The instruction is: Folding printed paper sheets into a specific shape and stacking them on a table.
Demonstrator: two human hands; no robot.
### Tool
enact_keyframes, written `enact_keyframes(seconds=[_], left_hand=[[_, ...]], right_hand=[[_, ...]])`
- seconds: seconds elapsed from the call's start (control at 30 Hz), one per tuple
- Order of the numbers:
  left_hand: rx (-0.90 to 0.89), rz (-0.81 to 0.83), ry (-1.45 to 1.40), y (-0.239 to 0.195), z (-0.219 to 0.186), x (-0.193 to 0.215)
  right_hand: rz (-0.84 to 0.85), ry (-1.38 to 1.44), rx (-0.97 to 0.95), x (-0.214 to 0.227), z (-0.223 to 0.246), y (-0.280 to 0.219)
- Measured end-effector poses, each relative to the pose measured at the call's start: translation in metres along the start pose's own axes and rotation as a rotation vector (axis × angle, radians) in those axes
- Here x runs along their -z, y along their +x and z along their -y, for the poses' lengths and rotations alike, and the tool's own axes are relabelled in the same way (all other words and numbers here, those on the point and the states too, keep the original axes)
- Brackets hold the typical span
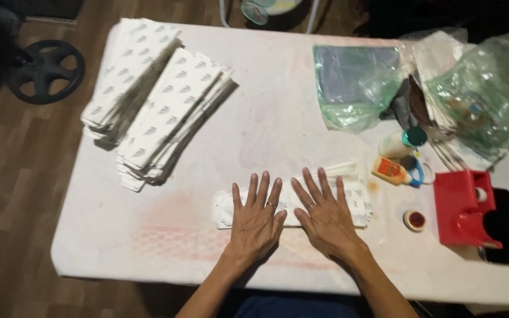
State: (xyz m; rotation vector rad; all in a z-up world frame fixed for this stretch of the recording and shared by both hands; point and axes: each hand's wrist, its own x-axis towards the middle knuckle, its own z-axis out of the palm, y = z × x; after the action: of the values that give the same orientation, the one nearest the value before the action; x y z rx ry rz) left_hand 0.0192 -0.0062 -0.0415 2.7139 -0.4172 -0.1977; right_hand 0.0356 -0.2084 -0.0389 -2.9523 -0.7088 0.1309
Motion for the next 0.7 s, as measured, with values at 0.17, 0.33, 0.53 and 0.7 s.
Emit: enact_keyframes(seconds=[0.17,0.33,0.53,0.7], left_hand=[[0.013,-0.228,0.109,-0.017,0.044,-0.007],[-0.008,-0.273,0.171,-0.022,0.055,-0.002],[0.193,-0.593,-0.816,-0.031,0.037,0.022],[0.043,-0.672,-0.632,-0.035,0.039,0.016]], right_hand=[[0.151,0.098,-0.184,0.016,-0.028,-0.012],[-0.105,0.24,-0.195,0.009,-0.043,-0.022],[-0.307,0.719,-0.615,0.023,-0.042,-0.032],[-0.316,0.798,-0.583,0.037,-0.028,-0.034]])
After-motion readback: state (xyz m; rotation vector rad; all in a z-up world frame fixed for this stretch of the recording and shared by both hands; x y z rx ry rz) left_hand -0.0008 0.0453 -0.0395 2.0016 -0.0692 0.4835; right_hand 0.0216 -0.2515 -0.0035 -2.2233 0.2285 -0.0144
